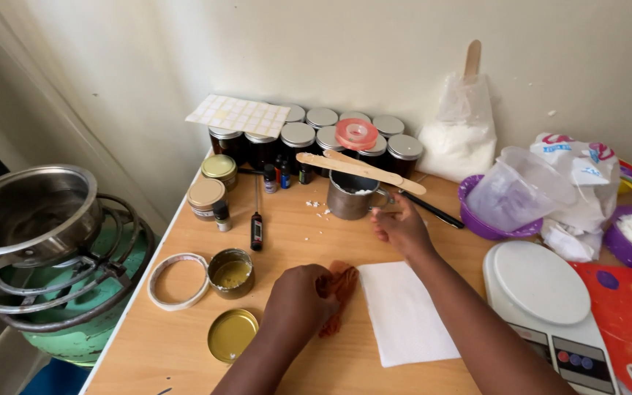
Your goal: Cleaning the candle making workstation by picking up wax debris and wiping the table with a paper towel.
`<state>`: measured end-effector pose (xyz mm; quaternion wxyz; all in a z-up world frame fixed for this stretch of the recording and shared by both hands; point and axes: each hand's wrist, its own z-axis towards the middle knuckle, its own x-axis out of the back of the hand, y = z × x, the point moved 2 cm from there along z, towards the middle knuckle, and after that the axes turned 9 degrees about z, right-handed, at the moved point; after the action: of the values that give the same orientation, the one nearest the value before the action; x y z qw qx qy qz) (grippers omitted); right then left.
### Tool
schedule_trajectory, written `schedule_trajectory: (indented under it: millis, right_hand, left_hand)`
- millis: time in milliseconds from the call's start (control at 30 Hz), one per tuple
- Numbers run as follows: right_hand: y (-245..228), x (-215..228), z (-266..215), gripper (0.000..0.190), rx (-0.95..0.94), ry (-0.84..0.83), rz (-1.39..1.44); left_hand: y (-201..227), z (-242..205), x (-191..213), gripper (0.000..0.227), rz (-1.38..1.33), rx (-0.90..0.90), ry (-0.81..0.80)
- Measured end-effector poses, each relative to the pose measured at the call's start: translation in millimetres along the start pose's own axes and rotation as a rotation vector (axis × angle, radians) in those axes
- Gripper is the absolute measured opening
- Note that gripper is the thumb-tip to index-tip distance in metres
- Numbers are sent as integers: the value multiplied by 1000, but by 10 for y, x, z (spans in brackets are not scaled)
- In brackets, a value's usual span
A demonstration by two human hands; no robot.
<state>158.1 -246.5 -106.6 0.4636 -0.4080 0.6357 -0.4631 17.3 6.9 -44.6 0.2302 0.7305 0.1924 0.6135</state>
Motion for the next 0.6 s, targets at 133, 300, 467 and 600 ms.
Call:
schedule_trajectory:
  millis: [133,300,467,600]
  right_hand:
    - [-119,-44,-16,37,91,29,12]
    - [-157,12,-57,24,94,127,-47]
    - [-218,143,-152,24,94,173,-60]
    - [-268,257,-216,28,65,206,-59]
  left_hand:
    - [-43,-5,63,28,-7,10,-15]
    - [-97,18,35,51,-82,-15,28]
    - [-142,83,-61,51,-159,15,95]
    - [-92,35,63,24,-341,139,-50]
